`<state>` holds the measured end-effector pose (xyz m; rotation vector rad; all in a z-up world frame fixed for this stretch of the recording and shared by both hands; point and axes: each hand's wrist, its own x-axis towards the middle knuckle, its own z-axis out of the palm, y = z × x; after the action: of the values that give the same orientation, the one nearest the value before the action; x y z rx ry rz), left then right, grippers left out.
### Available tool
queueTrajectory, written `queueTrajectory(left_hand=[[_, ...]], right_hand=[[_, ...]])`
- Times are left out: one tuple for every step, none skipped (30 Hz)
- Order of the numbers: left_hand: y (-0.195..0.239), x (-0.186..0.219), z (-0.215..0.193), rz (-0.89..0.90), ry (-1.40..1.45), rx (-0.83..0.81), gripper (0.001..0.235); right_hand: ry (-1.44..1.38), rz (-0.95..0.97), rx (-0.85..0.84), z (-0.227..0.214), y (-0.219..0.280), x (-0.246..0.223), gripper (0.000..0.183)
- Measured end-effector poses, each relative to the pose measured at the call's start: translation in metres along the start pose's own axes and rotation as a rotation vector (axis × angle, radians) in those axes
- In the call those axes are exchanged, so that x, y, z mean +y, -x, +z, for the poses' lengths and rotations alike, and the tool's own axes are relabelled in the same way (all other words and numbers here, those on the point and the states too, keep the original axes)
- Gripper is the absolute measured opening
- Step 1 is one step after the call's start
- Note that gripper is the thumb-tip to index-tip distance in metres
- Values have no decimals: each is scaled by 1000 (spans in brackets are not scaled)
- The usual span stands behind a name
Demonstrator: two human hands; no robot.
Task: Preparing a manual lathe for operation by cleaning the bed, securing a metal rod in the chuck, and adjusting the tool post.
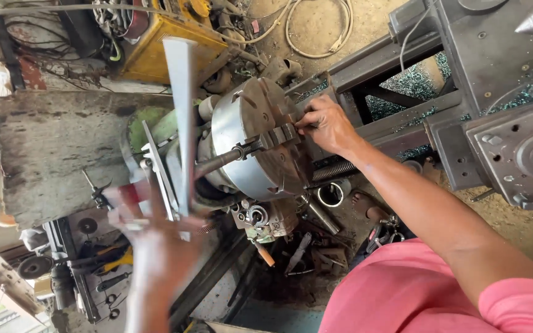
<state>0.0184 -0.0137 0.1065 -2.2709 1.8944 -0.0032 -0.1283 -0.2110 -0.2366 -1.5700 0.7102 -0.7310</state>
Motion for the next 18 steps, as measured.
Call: queueTrajectory(left_hand=[[-11,-9,-1,6,1,-2,34],[-18,-17,-2,-204,3,-9,44],[-24,-26,-4,-413,5,-14,90],[-28,-34,-1,-411,1,-9,90],[-32,-41,2,-292,-9,198,71],[-37,-45,8,-165,-10,393,57],[-38,-22,-4,-158,-3,389,57],[-36,2,-17,-142,75,384,63],[-35,25,-29,-125,153,379,73],[-33,30,-31,-122,153,374,73],[-31,36,-32,-105,173,350,73],[-30,42,-34,-85,193,324,73],[-31,44,-33,-78,193,317,73],[-31,48,-31,-158,206,261,77],[-32,51,-29,-237,218,204,81],[-30,50,-22,-233,215,200,81],[-29,49,-15,-272,205,155,83],[-28,48,-7,-309,194,113,85]], right_hand=[[0,4,5,0,-2,7,16],[43,-79,30,2,-5,13,14],[84,-161,56,6,-7,18,13],[82,-166,60,7,-7,12,13],[65,-96,21,7,-8,6,14],[52,-13,-17,2,-3,2,16],[56,-5,-11,1,-3,6,16],[54,-46,-8,1,-4,8,20],[52,-86,-6,0,-6,11,24],[49,-82,-3,-3,-6,5,24],[-18,-35,-16,-8,-5,0,24],[-85,14,-27,-12,-5,-6,23],[-88,21,-21,-15,-4,-3,23],[-119,38,15,-20,-3,0,26],[-149,56,50,-24,-2,2,29],[-153,59,54,-30,2,-2,29],[-195,130,74,-35,5,-6,28],[-237,198,95,-42,8,-10,26]])
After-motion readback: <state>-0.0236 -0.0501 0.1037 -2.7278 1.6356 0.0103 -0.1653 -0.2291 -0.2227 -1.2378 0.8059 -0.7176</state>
